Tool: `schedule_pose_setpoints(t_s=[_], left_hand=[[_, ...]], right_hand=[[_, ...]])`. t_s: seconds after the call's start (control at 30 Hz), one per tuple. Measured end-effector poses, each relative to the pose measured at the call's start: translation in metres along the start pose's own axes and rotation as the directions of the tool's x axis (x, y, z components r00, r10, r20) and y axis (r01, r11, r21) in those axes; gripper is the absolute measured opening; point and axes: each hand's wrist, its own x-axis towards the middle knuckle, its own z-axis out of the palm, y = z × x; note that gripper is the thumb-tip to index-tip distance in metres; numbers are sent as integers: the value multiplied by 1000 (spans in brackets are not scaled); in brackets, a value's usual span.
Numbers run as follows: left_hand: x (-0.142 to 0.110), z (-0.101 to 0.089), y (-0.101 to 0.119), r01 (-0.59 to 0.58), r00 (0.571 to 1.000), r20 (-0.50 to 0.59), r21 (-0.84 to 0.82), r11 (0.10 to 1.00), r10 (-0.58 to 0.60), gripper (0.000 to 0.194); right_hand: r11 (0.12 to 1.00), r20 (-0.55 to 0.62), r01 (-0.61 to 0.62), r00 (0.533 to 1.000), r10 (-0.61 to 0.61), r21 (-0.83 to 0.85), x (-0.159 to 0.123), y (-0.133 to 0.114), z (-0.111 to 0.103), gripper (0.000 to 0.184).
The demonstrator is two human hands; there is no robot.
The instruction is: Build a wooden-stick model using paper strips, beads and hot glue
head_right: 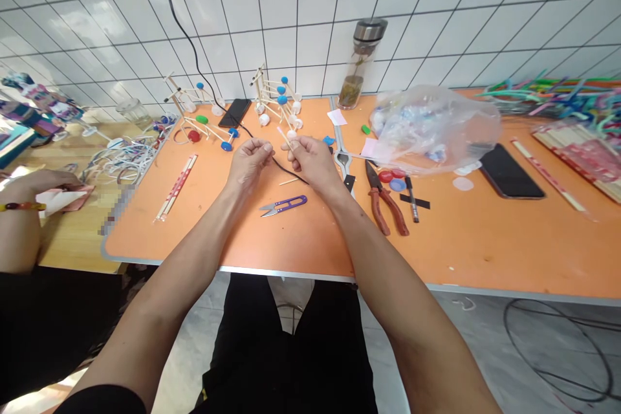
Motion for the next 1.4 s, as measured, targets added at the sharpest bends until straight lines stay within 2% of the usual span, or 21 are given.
schedule_pose_setpoints(t_s=[0.23,0.3,0.4,0.47,0.73,0.83,0.97,1.17,1.4], left_hand=[[-4,2,4,-45,997,-61,106,993,52,76],[-6,3,9,-51,996,-72,90,995,58,70],[-9,6,17,-55,997,-47,36,998,57,48],[-10,9,20,-41,999,-23,28,999,41,44],[-5,3,7,-95,995,32,21,995,94,47],[-4,1,4,-104,995,11,35,994,104,48],[-6,4,4,-91,996,-6,51,995,91,42],[-7,5,1,-90,995,-31,55,994,91,40],[-14,11,5,-54,998,-23,71,996,56,51]], right_hand=[[993,39,-98,995,95,70,-2,-1,1,41],[990,61,-112,992,107,83,-2,0,1,41],[992,98,-106,990,100,62,-3,1,1,35],[996,112,-87,990,84,21,-4,1,1,32],[996,148,-42,988,53,-79,-6,4,7,31],[994,130,-12,991,26,-111,-6,6,9,23],[972,65,53,997,-39,-230,-5,11,11,23],[937,66,120,992,-104,-329,-6,16,10,17],[936,44,99,995,-89,-337,-5,12,9,16]])
